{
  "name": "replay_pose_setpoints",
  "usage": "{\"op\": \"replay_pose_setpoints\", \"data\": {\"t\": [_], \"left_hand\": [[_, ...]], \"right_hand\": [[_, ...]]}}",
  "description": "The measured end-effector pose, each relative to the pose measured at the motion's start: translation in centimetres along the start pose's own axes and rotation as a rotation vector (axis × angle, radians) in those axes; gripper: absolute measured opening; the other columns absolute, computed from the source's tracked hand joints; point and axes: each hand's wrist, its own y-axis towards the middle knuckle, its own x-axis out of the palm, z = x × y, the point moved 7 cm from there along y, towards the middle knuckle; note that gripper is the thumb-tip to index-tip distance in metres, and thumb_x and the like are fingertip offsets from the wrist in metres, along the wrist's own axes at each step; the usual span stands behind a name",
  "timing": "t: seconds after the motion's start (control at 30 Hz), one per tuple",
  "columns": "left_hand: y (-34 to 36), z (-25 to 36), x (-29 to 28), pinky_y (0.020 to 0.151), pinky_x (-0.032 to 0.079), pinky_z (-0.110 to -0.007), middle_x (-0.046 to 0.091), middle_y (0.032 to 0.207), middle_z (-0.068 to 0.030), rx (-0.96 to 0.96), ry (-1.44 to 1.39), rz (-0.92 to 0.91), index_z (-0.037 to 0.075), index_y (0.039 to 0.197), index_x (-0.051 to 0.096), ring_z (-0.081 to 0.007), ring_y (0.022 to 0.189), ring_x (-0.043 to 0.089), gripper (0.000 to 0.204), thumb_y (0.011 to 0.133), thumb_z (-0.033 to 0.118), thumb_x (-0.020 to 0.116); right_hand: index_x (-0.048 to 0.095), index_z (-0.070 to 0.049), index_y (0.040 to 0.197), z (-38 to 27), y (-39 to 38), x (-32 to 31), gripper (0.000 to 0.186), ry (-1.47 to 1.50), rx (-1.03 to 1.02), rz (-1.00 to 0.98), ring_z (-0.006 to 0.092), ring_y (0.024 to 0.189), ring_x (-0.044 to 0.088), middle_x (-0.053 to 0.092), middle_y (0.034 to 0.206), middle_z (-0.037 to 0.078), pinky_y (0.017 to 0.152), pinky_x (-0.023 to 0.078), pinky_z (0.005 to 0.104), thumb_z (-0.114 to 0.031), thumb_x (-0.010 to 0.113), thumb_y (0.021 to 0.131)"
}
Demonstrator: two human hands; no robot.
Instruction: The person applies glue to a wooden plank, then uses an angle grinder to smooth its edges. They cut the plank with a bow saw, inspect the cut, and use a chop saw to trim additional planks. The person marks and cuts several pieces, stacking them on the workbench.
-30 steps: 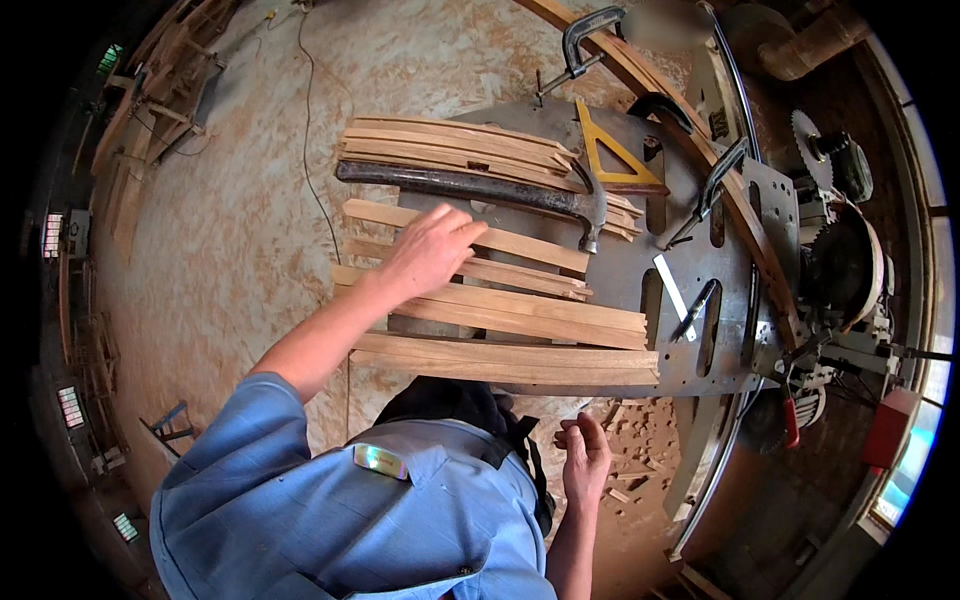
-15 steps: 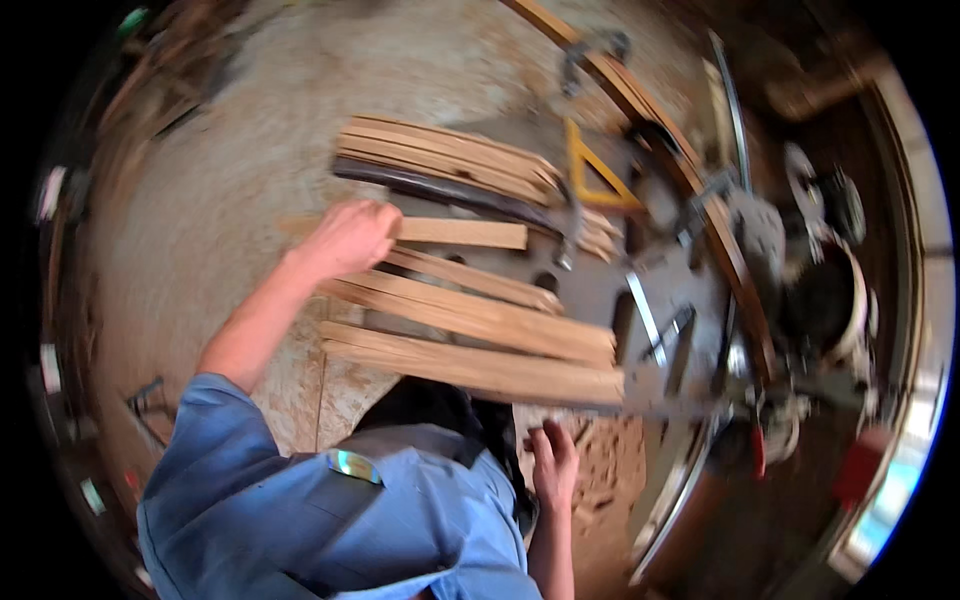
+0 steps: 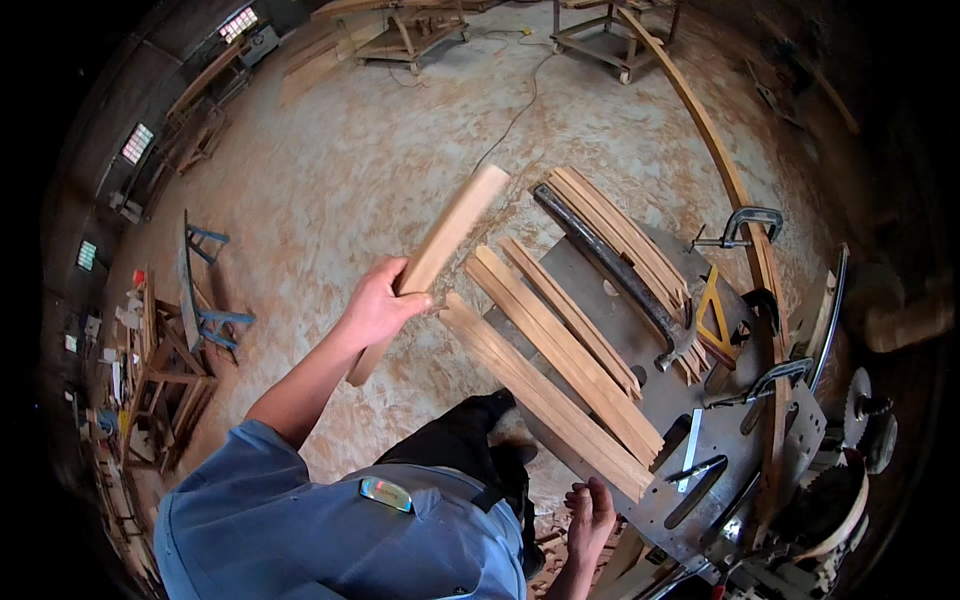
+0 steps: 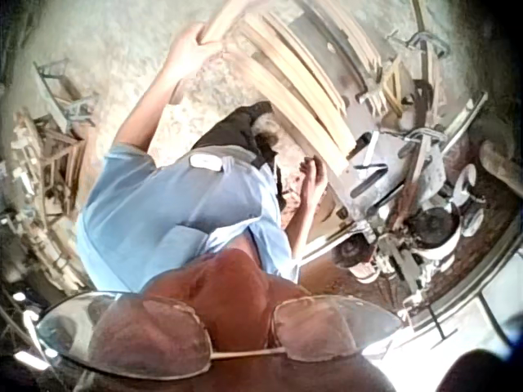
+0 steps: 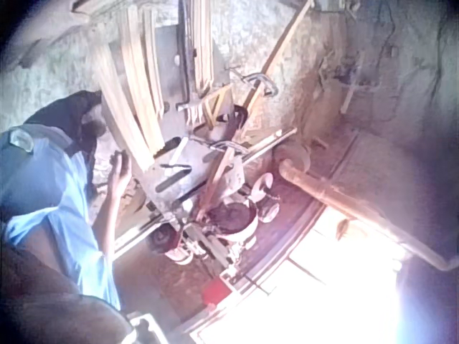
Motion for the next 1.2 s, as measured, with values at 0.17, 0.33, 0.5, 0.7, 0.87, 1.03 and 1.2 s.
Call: {"op": "replay_pose_setpoints", "data": {"t": [0.17,0.33,0.5,0.7,0.87,1.03,1.2], "left_hand": [[-1.9,-3.6,0.7,0.088,0.051,-0.038,0.064,0.105,-0.0067,-0.171,-0.853,-0.004,-0.001,0.125,0.057,-0.0171,0.099,0.062,0.045,0.087,0.018,0.074],[-2.0,-3.6,1.2,0.093,0.05,-0.044,0.062,0.115,-0.0076,-0.257,-1.414,0.031,0.007,0.121,0.054,-0.0209,0.107,0.061,0.037,0.09,0.019,0.073],[0.3,-5.0,1.8,0.095,0.051,-0.048,0.062,0.115,-0.0085,-0.293,-1.596,0.071,0.007,0.117,0.055,-0.0237,0.108,0.062,0.032,0.093,0.02,0.071],[2.2,-8.3,-0.2,0.101,0.051,-0.046,0.064,0.115,-0.0122,-0.247,-1.739,0.077,0.002,0.119,0.056,-0.0259,0.111,0.061,0.031,0.095,0.018,0.067],[3.5,-10.2,-0.3,0.102,0.051,-0.044,0.063,0.119,-0.0129,-0.257,-1.765,0.049,0.002,0.12,0.055,-0.0262,0.114,0.06,0.031,0.096,0.019,0.065],[4.3,-8.8,-0.5,0.094,0.053,-0.037,0.066,0.111,-0.0074,-0.135,-1.654,0.03,0.004,0.117,0.056,-0.0192,0.105,0.062,0.026,0.094,0.013,0.065],[4.1,-8.2,-3.3,0.08,0.048,-0.029,0.065,0.105,-0.0041,0.051,-1.454,0.057,0.004,0.116,0.057,-0.0128,0.093,0.06,0.029,0.09,0.009,0.069]], "right_hand": [[0.059,0.006,0.119,0.2,-1.0,0.2,0.027,0.008,-0.033,-0.063,0.017,0.078,0.065,0.068,0.096,0.013,0.071,0.055,0.0298,-0.012,0.06,0.098],[0.059,0.006,0.117,0.7,-1.3,3.0,0.024,0.023,-0.05,-0.113,0.0172,0.076,0.065,0.067,0.094,0.013,0.071,0.056,0.0303,-0.009,0.059,0.098],[0.058,0.007,0.118,-0.5,-2.3,5.6,0.026,-0.05,-0.037,-0.105,0.0175,0.078,0.065,0.067,0.097,0.013,0.074,0.055,0.0303,-0.01,0.058,0.098],[0.056,0.01,0.125,-1.9,-2.3,8.4,0.036,-0.113,0.027,-0.075,0.0191,0.087,0.067,0.069,0.103,0.015,0.081,0.055,0.031,-0.014,0.059,0.098],[0.056,0.01,0.124,-1.7,-2.6,10.0,0.035,-0.121,-0.003,-0.065,0.0189,0.087,0.068,0.069,0.102,0.015,0.081,0.055,0.0313,-0.014,0.059,0.098],[0.061,0.005,0.118,-0.3,-2.9,10.3,0.026,-0.121,-0.038,-0.018,0.0168,0.078,0.065,0.067,0.094,0.011,0.071,0.055,0.0301,-0.013,0.054,0.101],[0.062,0.003,0.112,-1.0,-2.2,12.0,0.02,-0.107,-0.051,-0.047,0.0156,0.072,0.064,0.067,0.09,0.011,0.068,0.056,0.0291,-0.011,0.055,0.1]]}}
